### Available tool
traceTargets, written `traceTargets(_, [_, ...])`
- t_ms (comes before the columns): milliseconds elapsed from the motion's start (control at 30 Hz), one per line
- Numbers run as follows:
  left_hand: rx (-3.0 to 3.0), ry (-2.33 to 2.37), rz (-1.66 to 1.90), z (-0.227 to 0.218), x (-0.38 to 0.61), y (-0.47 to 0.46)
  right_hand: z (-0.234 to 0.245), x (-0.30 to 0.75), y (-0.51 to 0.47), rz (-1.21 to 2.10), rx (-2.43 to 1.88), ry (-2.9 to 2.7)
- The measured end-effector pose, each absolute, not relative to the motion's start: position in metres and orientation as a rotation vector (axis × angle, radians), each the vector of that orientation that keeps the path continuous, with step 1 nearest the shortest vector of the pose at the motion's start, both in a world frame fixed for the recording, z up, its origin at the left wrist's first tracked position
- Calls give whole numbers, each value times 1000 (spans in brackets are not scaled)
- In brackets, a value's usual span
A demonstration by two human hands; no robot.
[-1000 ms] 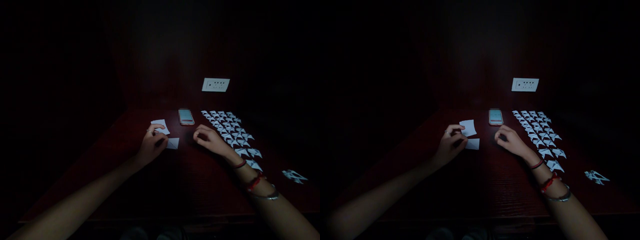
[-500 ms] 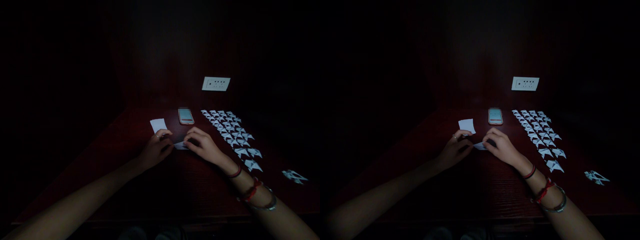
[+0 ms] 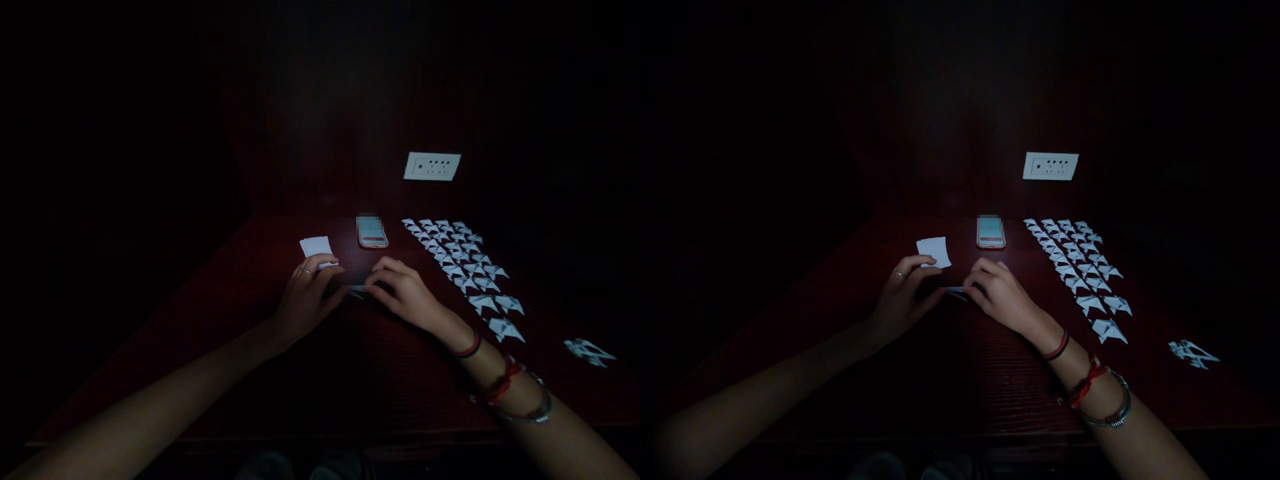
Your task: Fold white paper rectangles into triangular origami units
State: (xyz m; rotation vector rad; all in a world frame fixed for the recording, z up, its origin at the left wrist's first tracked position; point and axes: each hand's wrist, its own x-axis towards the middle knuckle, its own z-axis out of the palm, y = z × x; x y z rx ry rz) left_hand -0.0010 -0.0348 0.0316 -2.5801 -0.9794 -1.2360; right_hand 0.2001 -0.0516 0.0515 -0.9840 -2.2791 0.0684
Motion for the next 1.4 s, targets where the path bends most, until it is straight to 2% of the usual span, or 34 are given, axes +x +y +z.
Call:
traceTargets(833, [-2847,-948,-1218,24,3,-31,42,193,-46,337,-965,-2079])
traceTargets(1400, [-2843,-822,-1142,27,5,-35,45,186,-58,54,-966,-2350])
